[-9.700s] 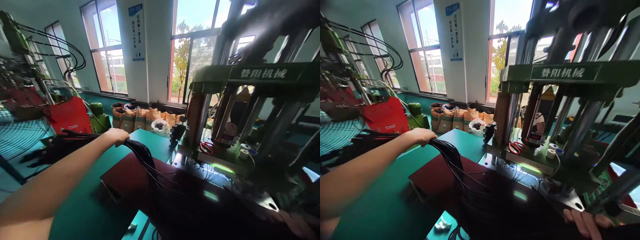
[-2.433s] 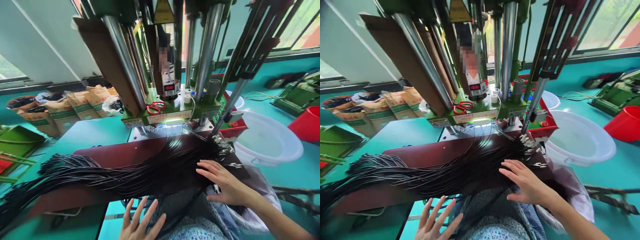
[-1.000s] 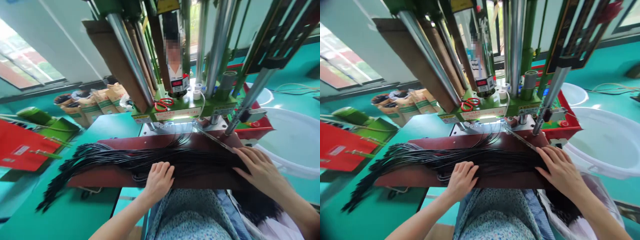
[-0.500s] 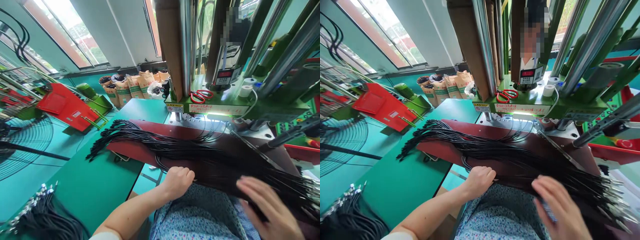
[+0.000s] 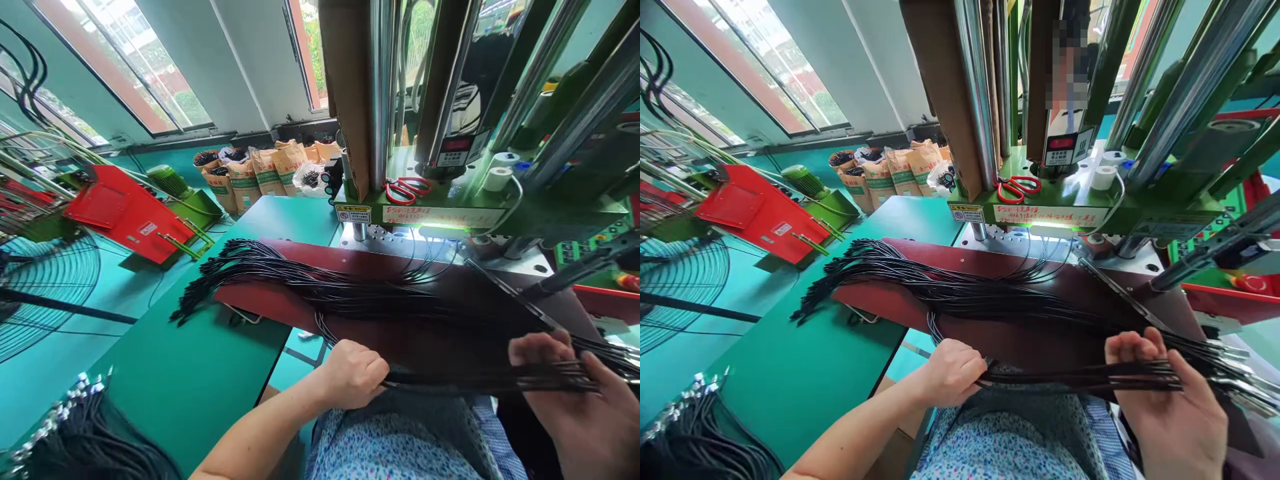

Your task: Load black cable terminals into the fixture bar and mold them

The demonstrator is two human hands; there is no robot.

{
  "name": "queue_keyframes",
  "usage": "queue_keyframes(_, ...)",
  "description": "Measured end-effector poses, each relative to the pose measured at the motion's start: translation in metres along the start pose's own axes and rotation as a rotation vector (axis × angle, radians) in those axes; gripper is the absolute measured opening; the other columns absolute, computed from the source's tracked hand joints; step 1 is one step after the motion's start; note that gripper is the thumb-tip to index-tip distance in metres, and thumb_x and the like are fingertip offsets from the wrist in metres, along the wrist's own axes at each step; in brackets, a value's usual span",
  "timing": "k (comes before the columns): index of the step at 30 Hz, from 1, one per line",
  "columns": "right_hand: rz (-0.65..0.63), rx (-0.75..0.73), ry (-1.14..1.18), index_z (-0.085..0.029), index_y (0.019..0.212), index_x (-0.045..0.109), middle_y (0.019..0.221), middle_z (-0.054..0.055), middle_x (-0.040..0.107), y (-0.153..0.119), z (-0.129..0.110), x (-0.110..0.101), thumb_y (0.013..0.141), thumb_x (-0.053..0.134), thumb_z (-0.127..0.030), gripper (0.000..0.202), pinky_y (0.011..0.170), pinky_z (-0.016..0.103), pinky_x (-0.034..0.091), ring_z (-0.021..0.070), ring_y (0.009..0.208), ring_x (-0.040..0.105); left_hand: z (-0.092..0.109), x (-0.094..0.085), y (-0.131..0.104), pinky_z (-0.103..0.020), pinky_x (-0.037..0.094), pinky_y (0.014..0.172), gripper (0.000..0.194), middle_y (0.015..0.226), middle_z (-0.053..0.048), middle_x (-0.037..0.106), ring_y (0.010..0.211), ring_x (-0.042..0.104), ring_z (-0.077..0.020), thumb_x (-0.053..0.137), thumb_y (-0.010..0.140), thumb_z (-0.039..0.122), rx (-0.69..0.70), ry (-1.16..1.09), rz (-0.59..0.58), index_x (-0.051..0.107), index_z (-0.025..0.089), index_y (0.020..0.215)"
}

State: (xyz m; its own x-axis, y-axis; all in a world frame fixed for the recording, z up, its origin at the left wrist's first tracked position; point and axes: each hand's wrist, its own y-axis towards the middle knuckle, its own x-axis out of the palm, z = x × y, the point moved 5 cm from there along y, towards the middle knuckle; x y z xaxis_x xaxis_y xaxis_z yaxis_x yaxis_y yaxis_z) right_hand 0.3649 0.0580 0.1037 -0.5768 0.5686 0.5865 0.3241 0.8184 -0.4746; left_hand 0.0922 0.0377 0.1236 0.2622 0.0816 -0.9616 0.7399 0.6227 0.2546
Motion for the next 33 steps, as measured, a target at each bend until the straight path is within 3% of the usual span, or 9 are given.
queue_keyframes(2,0.099,0.063,0.081,-0.029,0.101,0.065,0.102,-0.003,0.067,0.0,-0.001,-0.002,0.082,0.044,-0.024,0.029,0.105,0.03,0.039,0.0143,0.115,0.051,0.0,-0.001,-0.002,-0.026,0.027,0.042,0.022,0.055,-0.001,0.055,0.048,0.053,-0.0134,0.045,0.081,0.032,-0.019,-0.016,-0.124,0.045,0.018,0.064)
queue_keyframes(5,0.009,-0.004,0.035,-0.036,0.087,0.068,0.116,-0.012,0.06,0.002,0.002,-0.01,0.083,0.042,-0.029,0.027,0.11,0.036,0.033,0.0163,0.125,0.039,-0.003,-0.008,-0.009,-0.024,0.029,0.045,0.019,0.063,-0.001,0.061,0.055,0.057,-0.0153,0.05,0.081,0.033,-0.079,-0.082,-0.333,0.047,0.018,0.07)
queue_keyframes(9,-0.476,-0.408,-0.241,-0.034,0.089,0.069,0.124,-0.004,0.056,-0.001,-0.015,-0.015,0.084,0.045,-0.039,0.025,0.111,0.047,0.022,0.0254,0.132,0.027,-0.005,-0.009,-0.01,-0.025,0.035,0.052,0.018,0.069,-0.003,0.064,0.063,0.061,-0.02,0.056,0.079,0.037,-0.134,-0.211,-0.609,0.053,0.019,0.08)
queue_keyframes(12,-0.709,-0.466,-0.549,-0.028,0.101,0.068,0.138,0.001,0.042,-0.006,-0.02,-0.018,0.087,0.043,-0.04,0.031,0.11,0.044,0.021,0.0267,0.133,0.024,0.01,0.005,0.016,-0.026,0.037,0.056,0.039,0.075,-0.004,0.065,0.069,0.061,-0.0235,0.061,0.071,0.049,-0.103,-0.489,-0.758,0.055,0.021,0.097)
queue_keyframes(17,-0.786,-0.435,-0.76,-0.03,0.114,0.061,0.144,0.001,0.032,-0.012,-0.017,-0.018,0.089,0.042,-0.037,0.032,0.109,0.044,0.018,0.0262,0.132,0.026,0.074,0.036,0.104,-0.023,0.04,0.056,0.048,0.083,-0.002,0.059,0.067,0.056,-0.0139,0.062,0.071,0.043,-0.232,-1.399,-0.678,0.049,0.019,0.11)
queue_keyframes(21,-0.71,-0.308,-0.603,-0.03,0.126,0.049,0.141,0.003,0.037,-0.008,-0.012,-0.018,0.081,0.054,-0.042,0.047,0.108,0.047,0.019,0.0246,0.132,0.025,0.106,0.053,0.152,-0.018,0.025,0.038,0.026,0.053,0.007,0.044,0.039,0.035,-0.0037,0.057,0.073,0.037,-0.383,-1.732,-0.531,0.054,0.014,0.084)
queue_keyframes(24,-0.534,-0.295,-0.21,-0.029,0.127,0.047,0.139,0.004,0.041,0.002,-0.024,-0.022,0.075,0.053,-0.056,0.06,0.107,0.048,0.024,0.0249,0.13,0.03,0.102,0.055,0.157,-0.018,0.015,0.034,0.026,0.043,0.009,0.035,0.034,0.025,-0.0024,0.058,0.072,0.039,-0.475,-1.768,-0.481,0.052,0.015,0.07)
queue_keyframes(27,-0.387,-0.251,0.012,-0.025,0.121,0.053,0.137,0.006,0.044,0.011,-0.035,-0.025,0.081,0.039,-0.059,0.054,0.107,0.046,0.026,0.0243,0.128,0.035,0.082,0.05,0.144,-0.017,0.014,0.032,0.028,0.043,0.009,0.039,0.032,0.025,-0.002,0.058,0.072,0.042,-0.582,-1.787,-0.383,0.052,0.014,0.077)
queue_keyframes(33,-0.437,-0.279,-0.071,-0.028,0.116,0.058,0.126,0.004,0.055,0.011,-0.053,0.001,0.085,0.041,-0.049,0.041,0.105,0.046,0.029,0.0243,0.12,0.045,0.071,0.056,0.113,-0.016,0.026,0.032,0.03,0.05,0.002,0.056,0.033,0.043,-0.0055,0.06,0.071,0.042,-0.633,-1.751,-0.393,0.051,0.014,0.074)
